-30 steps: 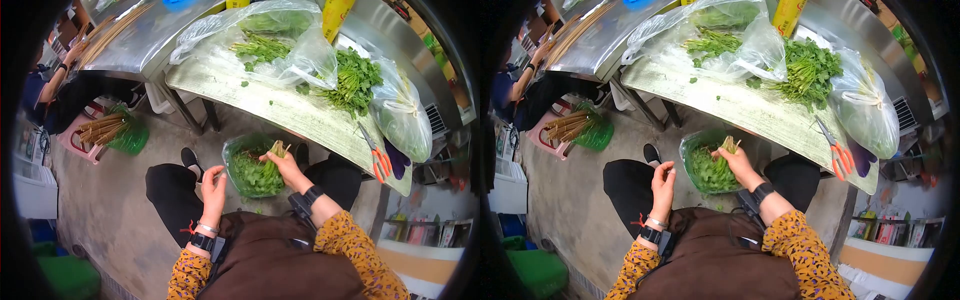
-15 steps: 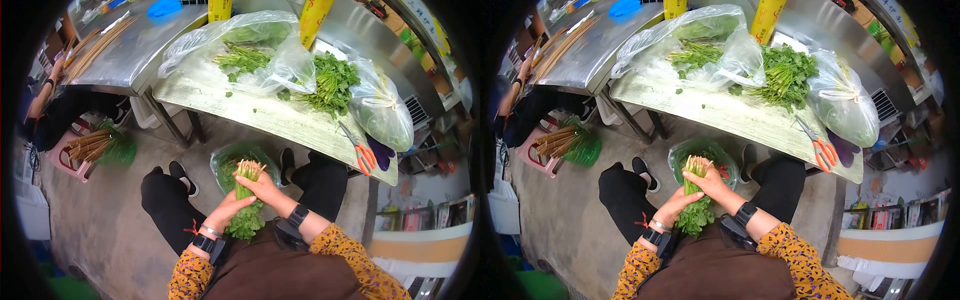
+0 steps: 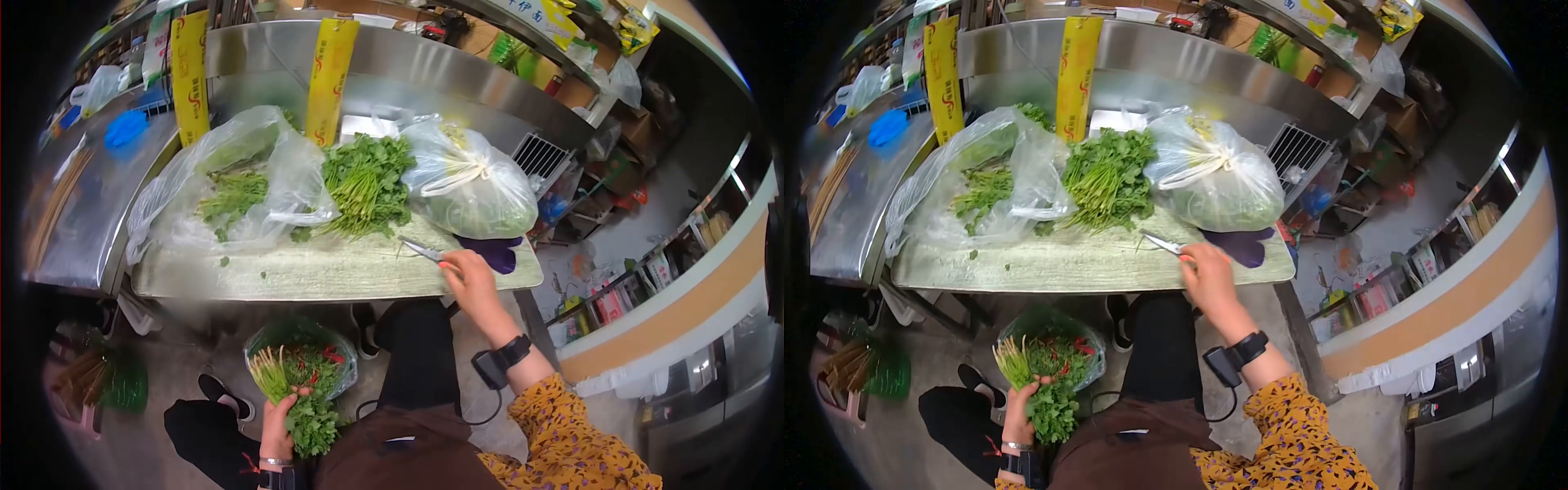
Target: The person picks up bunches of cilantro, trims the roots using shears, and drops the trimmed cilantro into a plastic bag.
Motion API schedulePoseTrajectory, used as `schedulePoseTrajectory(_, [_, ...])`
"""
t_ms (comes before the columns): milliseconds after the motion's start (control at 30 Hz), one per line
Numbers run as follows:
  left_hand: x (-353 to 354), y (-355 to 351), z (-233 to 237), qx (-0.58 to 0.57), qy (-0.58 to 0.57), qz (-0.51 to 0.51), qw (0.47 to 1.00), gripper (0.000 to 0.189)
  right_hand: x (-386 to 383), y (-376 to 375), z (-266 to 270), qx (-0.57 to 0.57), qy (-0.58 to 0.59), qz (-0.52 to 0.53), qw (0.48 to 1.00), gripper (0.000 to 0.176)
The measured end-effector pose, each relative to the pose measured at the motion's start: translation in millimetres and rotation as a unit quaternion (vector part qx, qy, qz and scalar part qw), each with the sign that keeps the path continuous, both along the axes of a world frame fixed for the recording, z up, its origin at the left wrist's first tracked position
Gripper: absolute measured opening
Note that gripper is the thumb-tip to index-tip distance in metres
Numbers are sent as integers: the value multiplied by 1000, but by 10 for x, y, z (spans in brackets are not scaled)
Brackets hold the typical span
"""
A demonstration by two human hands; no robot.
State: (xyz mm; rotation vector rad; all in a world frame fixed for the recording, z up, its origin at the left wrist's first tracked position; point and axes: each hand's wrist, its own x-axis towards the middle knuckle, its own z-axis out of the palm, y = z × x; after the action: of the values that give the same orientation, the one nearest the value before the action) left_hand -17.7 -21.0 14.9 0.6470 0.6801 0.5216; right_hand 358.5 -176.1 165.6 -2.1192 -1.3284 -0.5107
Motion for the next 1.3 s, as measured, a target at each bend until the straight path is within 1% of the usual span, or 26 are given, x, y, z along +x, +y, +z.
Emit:
schedulePoseTrajectory(33, [22, 0, 18, -33, 3, -1, 999, 20, 124, -93, -11, 2, -4, -1, 1000, 19])
schedulePoseTrajectory(100, [35, -11, -44, -25, 10, 6, 1000, 20, 272, -216, -21, -150, 61, -111, 981, 26])
schedulePoseTrajectory(133, [34, 0, -54, -17, 22, 13, 1000, 20, 330, -241, -5, -147, 61, -108, 981, 26])
schedulePoseTrajectory(200, [16, -31, -32, 14, 50, 4, 999, 22, 378, -248, 26, -186, 81, -78, 976, 32])
schedulePoseTrajectory(233, [15, -40, -37, 27, 80, 23, 996, 27, 362, -244, 97, -218, 67, -76, 971, 31])
schedulePoseTrajectory(267, [-6, -35, -68, 41, 111, 42, 992, 32, 329, -282, 86, -216, 73, -71, 971, 31])
schedulePoseTrajectory(300, [-33, -19, -235, 92, 129, 54, 986, 39, 285, -319, 29, -140, 180, -35, 973, 32])
schedulePoseTrajectory(333, [-40, -15, -260, 76, 99, 66, 990, 42, 208, -295, -50, -68, 290, 11, 955, 34])
schedulePoseTrajectory(367, [-44, -10, -134, 82, 115, 64, 988, 40, -6, -279, -15, -21, 439, 53, 897, 39])
schedulePoseTrajectory(400, [-55, 0, -100, 70, 134, 75, 986, 40, -276, -268, 73, 18, 584, 89, 806, 44])
schedulePoseTrajectory(433, [-56, -19, 100, 26, 183, 71, 980, 37, -508, -242, 113, -9, 626, 140, 767, 50])
schedulePoseTrajectory(467, [-85, 3, -17, 60, 185, 78, 978, 33, -701, -199, 121, -30, 663, 187, 725, 56])
schedulePoseTrajectory(500, [-99, 38, -164, 84, 179, 81, 977, 29, -864, -120, 66, -86, 678, 211, 699, 61])
schedulePoseTrajectory(533, [-77, 50, -27, 71, 177, 83, 978, 27, -953, -47, -63, -147, 681, 219, 683, 61])
schedulePoseTrajectory(600, [-119, 95, -25, 17, 116, 86, 989, 24, -1117, 140, -352, -230, 635, 267, 688, 62])
schedulePoseTrajectory(633, [-161, 119, 14, 16, 123, 88, 988, 24, -1164, 231, -499, -301, 552, 290, 721, 64])
schedulePoseTrajectory(667, [-211, 127, 56, 10, 125, 87, 988, 23, -1216, 297, -663, -311, 479, 307, 761, 67])
schedulePoseTrajectory(733, [-303, 117, 149, -2, 135, 89, 987, 22, -1299, 368, -944, -306, 548, 299, 718, 68])
schedulePoseTrajectory(767, [-321, 110, 186, -4, 131, 83, 988, 20, -1352, 387, -1043, -308, 553, 301, 713, 68])
schedulePoseTrajectory(833, [-307, 71, 225, -6, 140, 86, 986, 18, -1438, 403, -1176, -321, 613, 280, 666, 66])
schedulePoseTrajectory(867, [-294, 68, 204, -10, 142, 82, 986, 18, -1470, 415, -1224, -322, 616, 275, 664, 66])
schedulePoseTrajectory(933, [-240, 57, 156, -41, 147, 88, 984, 17, -1535, 435, -1292, -302, 606, 306, 669, 65])
schedulePoseTrajectory(1067, [-134, 21, 115, -52, 172, 83, 980, 16, -1567, 476, -1325, -289, 625, 292, 664, 57])
schedulePoseTrajectory(1167, [-135, 23, 101, -59, 146, 73, 985, 17, -1572, 461, -1337, -257, 634, 291, 668, 54])
schedulePoseTrajectory(1233, [-145, 25, 68, -48, 176, 84, 980, 18, -1558, 474, -1293, -282, 635, 282, 662, 53])
schedulePoseTrajectory(1300, [-157, 15, 79, -53, 168, 79, 981, 18, -1546, 456, -1303, -305, 635, 269, 657, 53])
